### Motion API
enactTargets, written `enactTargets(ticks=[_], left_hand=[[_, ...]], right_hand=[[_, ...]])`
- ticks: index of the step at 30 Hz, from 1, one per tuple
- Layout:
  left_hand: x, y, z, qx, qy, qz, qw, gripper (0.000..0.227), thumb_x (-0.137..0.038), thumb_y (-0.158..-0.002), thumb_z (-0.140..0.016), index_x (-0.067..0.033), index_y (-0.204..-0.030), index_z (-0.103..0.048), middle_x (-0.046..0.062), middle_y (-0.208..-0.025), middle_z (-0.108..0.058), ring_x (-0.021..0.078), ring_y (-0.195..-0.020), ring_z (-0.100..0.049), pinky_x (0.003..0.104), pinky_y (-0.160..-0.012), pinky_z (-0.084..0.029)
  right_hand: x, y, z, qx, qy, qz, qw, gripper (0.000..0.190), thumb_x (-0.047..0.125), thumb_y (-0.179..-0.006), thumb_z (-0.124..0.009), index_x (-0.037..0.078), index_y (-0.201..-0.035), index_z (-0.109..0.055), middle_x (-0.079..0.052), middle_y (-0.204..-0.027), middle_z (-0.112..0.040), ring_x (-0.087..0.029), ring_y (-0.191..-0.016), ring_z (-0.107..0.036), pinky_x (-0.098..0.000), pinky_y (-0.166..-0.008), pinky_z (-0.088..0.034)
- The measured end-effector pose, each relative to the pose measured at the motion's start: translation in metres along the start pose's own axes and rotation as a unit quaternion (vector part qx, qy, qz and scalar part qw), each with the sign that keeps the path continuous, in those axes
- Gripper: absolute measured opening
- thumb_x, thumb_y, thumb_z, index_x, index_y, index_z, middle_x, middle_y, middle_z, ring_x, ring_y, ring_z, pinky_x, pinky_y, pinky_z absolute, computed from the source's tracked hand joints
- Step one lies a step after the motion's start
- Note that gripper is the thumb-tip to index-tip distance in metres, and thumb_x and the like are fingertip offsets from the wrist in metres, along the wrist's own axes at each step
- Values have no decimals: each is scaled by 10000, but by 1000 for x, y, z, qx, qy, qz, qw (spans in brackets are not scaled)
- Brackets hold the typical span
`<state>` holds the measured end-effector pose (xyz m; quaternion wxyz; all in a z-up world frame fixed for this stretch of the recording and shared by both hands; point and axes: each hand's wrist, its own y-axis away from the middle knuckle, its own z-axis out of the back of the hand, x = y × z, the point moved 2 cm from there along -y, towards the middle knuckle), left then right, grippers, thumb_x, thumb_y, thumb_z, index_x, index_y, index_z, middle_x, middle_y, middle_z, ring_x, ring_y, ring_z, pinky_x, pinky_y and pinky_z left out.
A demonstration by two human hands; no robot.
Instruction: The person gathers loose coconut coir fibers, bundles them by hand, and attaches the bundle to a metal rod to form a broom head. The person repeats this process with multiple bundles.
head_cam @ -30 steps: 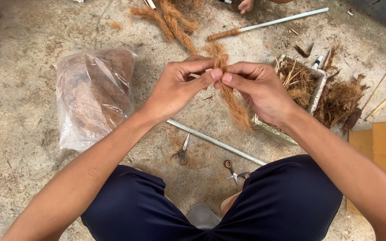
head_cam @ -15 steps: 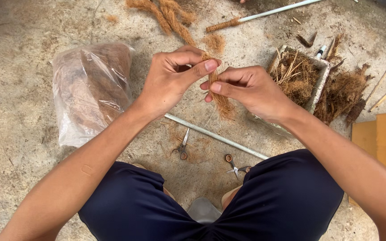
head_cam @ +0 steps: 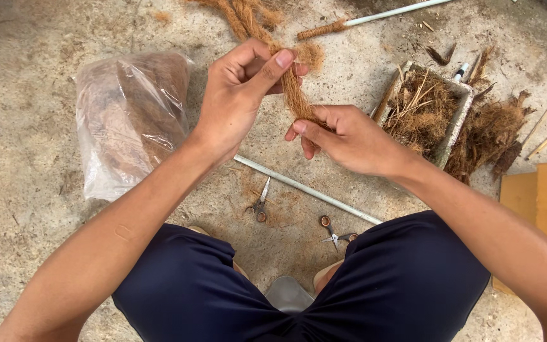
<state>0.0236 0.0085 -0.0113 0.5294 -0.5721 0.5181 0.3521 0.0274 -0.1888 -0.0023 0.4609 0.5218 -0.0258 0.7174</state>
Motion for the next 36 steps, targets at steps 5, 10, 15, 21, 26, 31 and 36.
enactTargets(ticks=[5,10,15,21,26,31,36], left_hand=[[-5,2,4,-43,1,-7,999,201,-242,-1081,-642,-94,-944,-654,51,-881,-736,110,-923,-736,305,-803,-591],[-23,7,38,-126,9,-40,991,175,-212,-1077,-637,-98,-955,-690,-2,-897,-747,73,-832,-704,288,-835,-617],[-41,37,92,-201,-68,-82,974,228,-128,-1057,-619,-55,-859,-706,-7,-714,-637,75,-634,-564,288,-764,-587],[-57,92,147,-233,-144,-80,958,183,-139,-1087,-628,-65,-965,-743,12,-820,-707,67,-685,-608,266,-745,-575],[-52,106,161,-210,-204,-81,953,168,-148,-1113,-637,-72,-1053,-774,27,-908,-766,60,-728,-644,248,-729,-565],[-40,115,161,-213,-165,-49,962,148,-144,-1068,-647,-60,-1055,-769,26,-880,-778,63,-649,-603,252,-625,-507],[-53,126,169,-168,-201,-109,959,150,-66,-1128,-593,-2,-1121,-729,42,-1016,-770,77,-881,-720,273,-829,-615]], right_hand=[[2,-3,-9,35,11,46,998,412,389,-1014,-489,84,-1219,-674,-82,-812,-706,-165,-747,-686,-342,-691,-601],[2,-4,-18,82,130,82,985,594,473,-989,-457,134,-1477,-448,-117,-1062,-718,-218,-989,-691,-384,-851,-593],[-1,-11,-21,115,213,4,970,604,480,-993,-393,189,-1522,-404,-163,-1158,-692,-266,-1074,-682,-417,-913,-587],[7,-73,-66,186,303,179,917,429,390,-997,-495,83,-1239,-670,-127,-1083,-748,-226,-960,-723,-387,-874,-588],[3,-129,-230,342,274,194,878,373,315,-1036,-534,103,-1328,-630,-139,-1296,-672,-283,-1181,-646,-439,-1039,-493],[36,-216,-266,179,188,412,874,629,50,-984,-505,-105,-1543,-261,-356,-1480,-373,-437,-1380,-389,-517,-1155,-283],[29,-269,-223,-16,155,246,957,361,182,-1013,-527,-30,-1302,-485,-188,-1133,-597,-326,-1096,-599,-471,-978,-483]])
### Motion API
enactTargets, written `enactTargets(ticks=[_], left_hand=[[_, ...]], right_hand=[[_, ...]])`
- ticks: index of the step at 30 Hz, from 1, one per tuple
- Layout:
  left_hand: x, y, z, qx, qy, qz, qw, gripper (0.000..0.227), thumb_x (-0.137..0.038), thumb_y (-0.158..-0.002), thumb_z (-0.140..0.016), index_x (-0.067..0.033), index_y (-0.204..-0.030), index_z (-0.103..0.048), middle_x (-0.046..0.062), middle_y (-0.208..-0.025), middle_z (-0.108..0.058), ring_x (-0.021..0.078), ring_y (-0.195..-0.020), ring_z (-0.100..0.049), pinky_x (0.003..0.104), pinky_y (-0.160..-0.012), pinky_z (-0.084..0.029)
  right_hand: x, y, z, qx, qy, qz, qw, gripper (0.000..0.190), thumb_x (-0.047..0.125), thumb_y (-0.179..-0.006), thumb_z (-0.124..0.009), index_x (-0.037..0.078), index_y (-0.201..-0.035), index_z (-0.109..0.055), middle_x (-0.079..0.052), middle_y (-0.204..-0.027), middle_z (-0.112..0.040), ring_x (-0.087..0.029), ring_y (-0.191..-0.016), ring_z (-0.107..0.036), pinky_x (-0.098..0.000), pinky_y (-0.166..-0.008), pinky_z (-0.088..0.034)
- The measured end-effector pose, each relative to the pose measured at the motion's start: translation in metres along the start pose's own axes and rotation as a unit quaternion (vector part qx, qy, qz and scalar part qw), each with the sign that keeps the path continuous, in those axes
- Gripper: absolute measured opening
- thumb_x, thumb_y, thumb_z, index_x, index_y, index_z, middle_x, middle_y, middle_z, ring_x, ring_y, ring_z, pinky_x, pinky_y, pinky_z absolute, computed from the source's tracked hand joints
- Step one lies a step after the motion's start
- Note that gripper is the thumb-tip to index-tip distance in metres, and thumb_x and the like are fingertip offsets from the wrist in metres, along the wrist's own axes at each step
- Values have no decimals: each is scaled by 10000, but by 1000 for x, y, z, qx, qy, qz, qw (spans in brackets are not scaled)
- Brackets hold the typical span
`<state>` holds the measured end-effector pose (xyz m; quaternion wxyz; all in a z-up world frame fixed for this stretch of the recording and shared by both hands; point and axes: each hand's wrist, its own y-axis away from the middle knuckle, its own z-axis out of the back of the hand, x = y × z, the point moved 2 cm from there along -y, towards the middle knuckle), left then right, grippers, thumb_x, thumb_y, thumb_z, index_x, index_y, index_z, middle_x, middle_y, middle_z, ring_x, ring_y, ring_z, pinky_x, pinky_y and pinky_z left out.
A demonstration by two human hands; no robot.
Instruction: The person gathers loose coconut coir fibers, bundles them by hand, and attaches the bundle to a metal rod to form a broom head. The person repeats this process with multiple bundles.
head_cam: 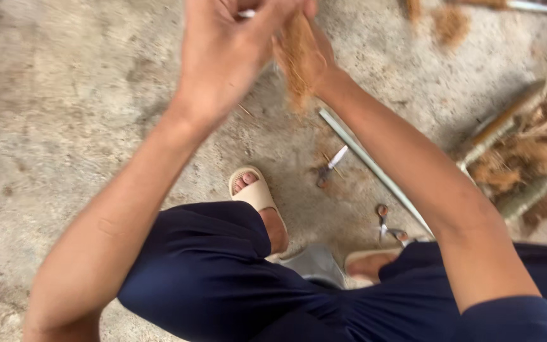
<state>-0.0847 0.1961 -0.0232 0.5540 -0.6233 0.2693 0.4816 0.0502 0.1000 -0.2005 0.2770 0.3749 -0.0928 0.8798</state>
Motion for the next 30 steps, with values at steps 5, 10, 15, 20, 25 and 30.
enactTargets(ticks=[5,10,15,20,25,30], left_hand=[[-6,3,-2,-12,-91,85,992,165,-65,-1092,-637,21,-972,-711,0,-793,-659,34,-709,-578,251,-642,-488],[-1,8,-7,-11,-95,109,989,206,-114,-1080,-672,12,-924,-721,-16,-731,-631,34,-647,-527,262,-586,-421],[-4,7,0,-11,-68,46,997,204,-99,-1095,-620,32,-973,-718,-3,-764,-623,36,-689,-518,237,-622,-430],[-3,6,-4,-12,-100,107,989,261,-127,-1091,-644,4,-885,-735,37,-655,-565,73,-582,-442,260,-560,-337],[-5,3,-6,11,30,43,999,158,-86,-1131,-603,2,-1101,-730,45,-971,-758,53,-867,-689,232,-819,-560],[-2,7,-5,17,101,57,993,157,-46,-1131,-573,24,-1162,-710,68,-1043,-754,91,-961,-716,279,-941,-601]], right_hand=[[-26,18,-18,4,103,-12,995,330,219,-989,-562,8,-1241,-543,-161,-1077,-632,-306,-1009,-624,-457,-899,-512],[-54,21,-49,-2,168,33,985,302,257,-966,-597,45,-1180,-601,-134,-1020,-668,-286,-921,-648,-443,-820,-541],[-60,22,-26,-30,195,56,979,278,294,-942,-631,82,-1119,-659,-107,-964,-703,-267,-834,-673,-428,-741,-570],[-42,12,35,-30,183,-91,978,234,195,-1123,-486,9,-1141,-627,-166,-840,-689,-221,-666,-649,-368,-609,-578],[-21,13,69,33,89,87,992,135,111,-982,-689,20,-884,-713,-99,-849,-705,-140,-682,-662,-328,-649,-524],[-31,27,73,-18,95,47,994,116,87,-1011,-631,63,-1014,-744,-82,-904,-710,-180,-751,-653,-386,-706,-539]])
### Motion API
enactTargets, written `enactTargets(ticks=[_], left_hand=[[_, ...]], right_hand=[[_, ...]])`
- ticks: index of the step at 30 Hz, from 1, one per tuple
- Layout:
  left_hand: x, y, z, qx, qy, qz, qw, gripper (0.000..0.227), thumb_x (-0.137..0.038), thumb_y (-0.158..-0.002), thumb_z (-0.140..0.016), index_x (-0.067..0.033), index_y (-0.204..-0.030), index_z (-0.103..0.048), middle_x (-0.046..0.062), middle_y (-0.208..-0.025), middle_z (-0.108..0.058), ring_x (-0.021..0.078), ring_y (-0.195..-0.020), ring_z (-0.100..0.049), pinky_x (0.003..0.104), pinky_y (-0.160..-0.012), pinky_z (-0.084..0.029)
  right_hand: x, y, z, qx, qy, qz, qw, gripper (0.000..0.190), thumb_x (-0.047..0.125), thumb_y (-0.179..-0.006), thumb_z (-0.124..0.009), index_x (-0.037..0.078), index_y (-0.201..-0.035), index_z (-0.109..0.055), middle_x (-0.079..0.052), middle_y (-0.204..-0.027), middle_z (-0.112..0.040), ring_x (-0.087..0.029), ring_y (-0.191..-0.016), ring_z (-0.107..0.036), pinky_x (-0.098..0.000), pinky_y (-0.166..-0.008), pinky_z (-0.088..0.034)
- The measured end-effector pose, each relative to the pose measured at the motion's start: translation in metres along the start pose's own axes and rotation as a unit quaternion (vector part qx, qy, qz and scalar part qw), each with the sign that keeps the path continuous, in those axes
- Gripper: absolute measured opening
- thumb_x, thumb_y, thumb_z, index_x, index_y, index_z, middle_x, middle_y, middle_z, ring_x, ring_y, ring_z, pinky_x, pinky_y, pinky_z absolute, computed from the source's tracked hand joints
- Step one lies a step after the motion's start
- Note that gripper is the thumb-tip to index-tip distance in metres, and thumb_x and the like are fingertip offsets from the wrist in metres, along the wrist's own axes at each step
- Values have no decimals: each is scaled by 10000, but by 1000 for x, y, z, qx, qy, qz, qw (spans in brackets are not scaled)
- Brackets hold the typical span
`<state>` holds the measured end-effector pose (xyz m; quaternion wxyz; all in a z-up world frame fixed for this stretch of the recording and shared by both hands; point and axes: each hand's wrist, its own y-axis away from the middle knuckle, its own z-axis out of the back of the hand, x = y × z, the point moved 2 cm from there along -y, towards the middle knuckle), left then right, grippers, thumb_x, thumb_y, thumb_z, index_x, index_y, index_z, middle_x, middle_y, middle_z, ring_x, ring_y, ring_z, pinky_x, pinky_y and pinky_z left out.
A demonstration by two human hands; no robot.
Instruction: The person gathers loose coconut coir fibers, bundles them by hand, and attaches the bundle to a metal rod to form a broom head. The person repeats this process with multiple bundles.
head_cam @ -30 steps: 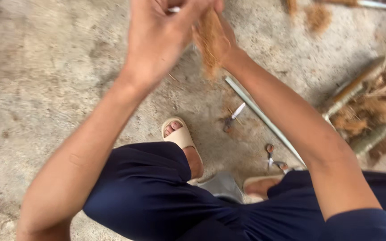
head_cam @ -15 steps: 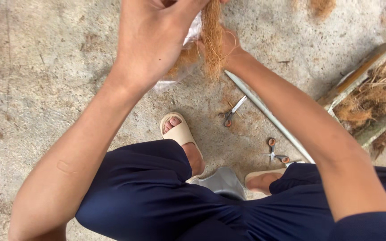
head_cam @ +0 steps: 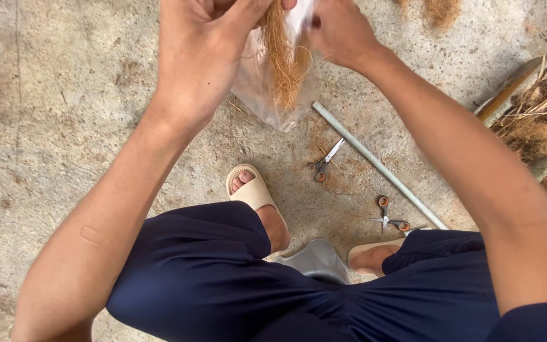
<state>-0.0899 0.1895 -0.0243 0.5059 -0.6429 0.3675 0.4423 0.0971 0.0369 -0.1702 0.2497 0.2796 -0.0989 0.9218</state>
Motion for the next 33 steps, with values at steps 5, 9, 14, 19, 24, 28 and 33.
enactTargets(ticks=[5,9,14,19,24,28,33], left_hand=[[2,3,1,-25,-48,45,997,208,-83,-1171,-615,10,-1033,-738,50,-842,-712,65,-719,-627,228,-750,-570],[-2,2,2,-21,-78,36,996,189,-81,-1133,-586,-5,-1045,-735,41,-859,-711,58,-707,-606,222,-725,-545],[0,5,3,-8,-88,-19,996,177,-76,-1170,-590,-2,-1125,-744,67,-939,-764,64,-712,-642,220,-727,-549],[14,0,0,-59,-158,55,984,164,-132,-1046,-635,-53,-972,-758,44,-810,-742,31,-587,-518,214,-571,-405],[25,-5,-9,-42,-170,25,984,150,-176,-1089,-661,-66,-1034,-748,36,-930,-790,33,-755,-682,219,-698,-549],[28,-3,-2,-53,-181,83,978,146,-201,-1061,-666,-80,-1038,-745,38,-893,-789,40,-705,-653,219,-613,-470],[19,-5,9,-67,-146,29,987,127,-152,-1088,-647,-62,-1074,-735,54,-936,-773,52,-743,-605,231,-679,-459]], right_hand=[[-16,19,-20,-125,-31,8,992,163,24,-1101,-542,60,-1220,-649,-78,-898,-674,-242,-760,-646,-386,-720,-557],[-11,54,-68,16,-100,-258,961,252,81,-1042,-490,-31,-1265,-451,-96,-833,-610,-193,-741,-657,-361,-610,-553],[-3,85,-109,-33,-280,-444,850,449,197,-930,-699,-38,-1235,-469,-210,-1076,-615,-196,-841,-612,-314,-724,-527],[-37,80,-164,84,-278,-454,842,555,368,-897,-720,-9,-1277,-574,-168,-1212,-634,-233,-950,-662,-367,-798,-589],[-69,62,-250,64,-39,-311,947,523,427,-946,-717,81,-1323,-609,-293,-1381,-509,-441,-1039,-639,-450,-918,-521],[-85,74,-271,13,-155,-397,904,418,414,-882,-717,86,-1138,-754,-176,-1207,-777,-314,-1079,-731,-384,-964,-556],[-64,87,-212,-89,-182,-374,905,333,263,-895,-688,7,-1106,-703,-178,-1084,-756,-302,-1007,-728,-383,-918,-558]])
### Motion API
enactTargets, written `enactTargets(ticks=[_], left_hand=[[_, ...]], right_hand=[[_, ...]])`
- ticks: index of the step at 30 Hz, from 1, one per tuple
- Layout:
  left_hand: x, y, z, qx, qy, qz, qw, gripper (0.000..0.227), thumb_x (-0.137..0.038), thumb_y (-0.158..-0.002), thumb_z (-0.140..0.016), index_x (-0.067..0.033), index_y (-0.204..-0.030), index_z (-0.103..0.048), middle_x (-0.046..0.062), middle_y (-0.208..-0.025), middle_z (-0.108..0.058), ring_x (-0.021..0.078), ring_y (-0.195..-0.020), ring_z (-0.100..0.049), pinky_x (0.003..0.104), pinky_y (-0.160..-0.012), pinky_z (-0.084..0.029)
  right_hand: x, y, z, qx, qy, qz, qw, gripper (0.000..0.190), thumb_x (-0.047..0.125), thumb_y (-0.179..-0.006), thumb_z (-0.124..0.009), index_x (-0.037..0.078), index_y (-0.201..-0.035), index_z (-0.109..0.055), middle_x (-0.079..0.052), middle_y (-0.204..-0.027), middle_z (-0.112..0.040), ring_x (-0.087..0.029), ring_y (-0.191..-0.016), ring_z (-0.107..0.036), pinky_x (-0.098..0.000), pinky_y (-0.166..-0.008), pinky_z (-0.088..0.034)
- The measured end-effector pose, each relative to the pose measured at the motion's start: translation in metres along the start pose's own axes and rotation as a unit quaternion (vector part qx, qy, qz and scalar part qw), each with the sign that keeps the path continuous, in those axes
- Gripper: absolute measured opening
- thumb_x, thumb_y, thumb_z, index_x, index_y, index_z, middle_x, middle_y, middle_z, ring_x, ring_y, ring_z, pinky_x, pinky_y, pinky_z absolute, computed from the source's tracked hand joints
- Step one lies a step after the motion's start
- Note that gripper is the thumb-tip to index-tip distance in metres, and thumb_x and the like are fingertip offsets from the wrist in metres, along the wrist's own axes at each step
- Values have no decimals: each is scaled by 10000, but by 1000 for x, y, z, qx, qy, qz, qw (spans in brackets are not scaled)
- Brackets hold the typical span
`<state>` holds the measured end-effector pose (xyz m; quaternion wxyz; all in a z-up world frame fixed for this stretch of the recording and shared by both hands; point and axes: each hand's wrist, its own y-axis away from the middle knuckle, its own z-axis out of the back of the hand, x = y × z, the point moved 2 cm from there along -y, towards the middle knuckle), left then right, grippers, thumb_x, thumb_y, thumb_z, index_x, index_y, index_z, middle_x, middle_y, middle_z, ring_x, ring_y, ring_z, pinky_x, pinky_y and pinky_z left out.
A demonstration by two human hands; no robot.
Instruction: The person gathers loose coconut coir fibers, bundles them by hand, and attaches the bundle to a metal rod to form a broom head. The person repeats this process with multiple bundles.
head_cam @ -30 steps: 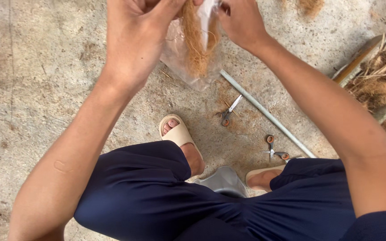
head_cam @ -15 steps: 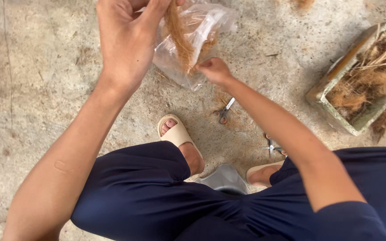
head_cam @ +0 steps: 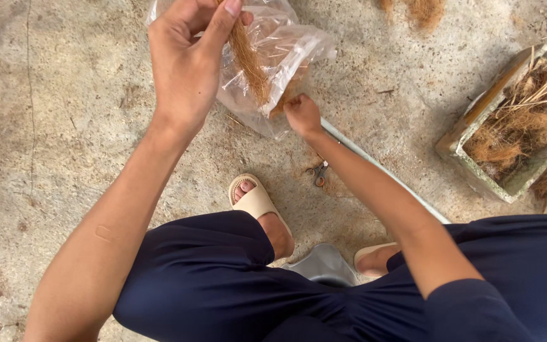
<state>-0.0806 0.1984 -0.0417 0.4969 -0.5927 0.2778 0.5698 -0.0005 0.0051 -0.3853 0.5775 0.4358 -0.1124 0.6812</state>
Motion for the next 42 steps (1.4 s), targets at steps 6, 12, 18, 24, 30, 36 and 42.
enactTargets(ticks=[6,12,18,24,30,36,42], left_hand=[[-5,-5,-11,23,2,-19,1000,141,-170,-1102,-642,-79,-1105,-750,43,-919,-778,54,-689,-601,235,-615,-444],[-4,1,-26,195,-114,-11,974,196,-180,-1027,-644,-68,-908,-753,35,-832,-735,81,-652,-581,294,-635,-482],[33,23,-39,329,-272,264,865,216,-283,-980,-661,-93,-1041,-742,169,-1150,-690,371,-951,-615,503,-870,-509],[78,26,-50,310,-305,153,887,227,-275,-897,-721,-65,-950,-792,158,-1438,-572,339,-1282,-567,447,-1098,-434],[85,25,-49,198,-347,86,912,178,-193,-843,-777,-20,-883,-785,198,-1373,-565,369,-1267,-537,461,-1046,-457],[93,17,-58,292,-346,164,876,175,-214,-931,-704,-50,-903,-760,83,-1175,-666,242,-971,-683,395,-913,-546],[106,3,-47,243,-361,248,866,192,-228,-981,-667,-58,-1006,-754,104,-911,-717,187,-608,-633,370,-592,-592]], right_hand=[[62,18,67,68,-258,-87,960,183,160,-967,-566,22,-1085,-583,-148,-993,-619,-249,-893,-668,-387,-846,-649],[86,0,94,46,-377,-49,924,106,156,-986,-551,64,-1037,-569,-70,-1046,-661,-162,-983,-662,-400,-896,-592],[105,-3,102,126,-440,-22,889,121,109,-1005,-588,26,-1089,-614,-79,-965,-627,-186,-880,-632,-391,-824,-589],[134,14,118,209,-337,31,917,132,73,-963,-593,12,-1071,-639,-101,-970,-675,-177,-878,-691,-332,-837,-627],[146,25,135,224,-257,71,937,137,65,-963,-610,28,-1080,-673,-98,-1005,-683,-172,-938,-646,-342,-889,-563],[141,21,138,225,-258,82,936,145,95,-929,-642,58,-1062,-684,-62,-1001,-678,-136,-940,-651,-296,-878,-551],[125,26,129,58,-205,35,976,252,121,-986,-638,45,-1225,-618,-118,-1000,-652,-216,-869,-637,-358,-815,-533]])
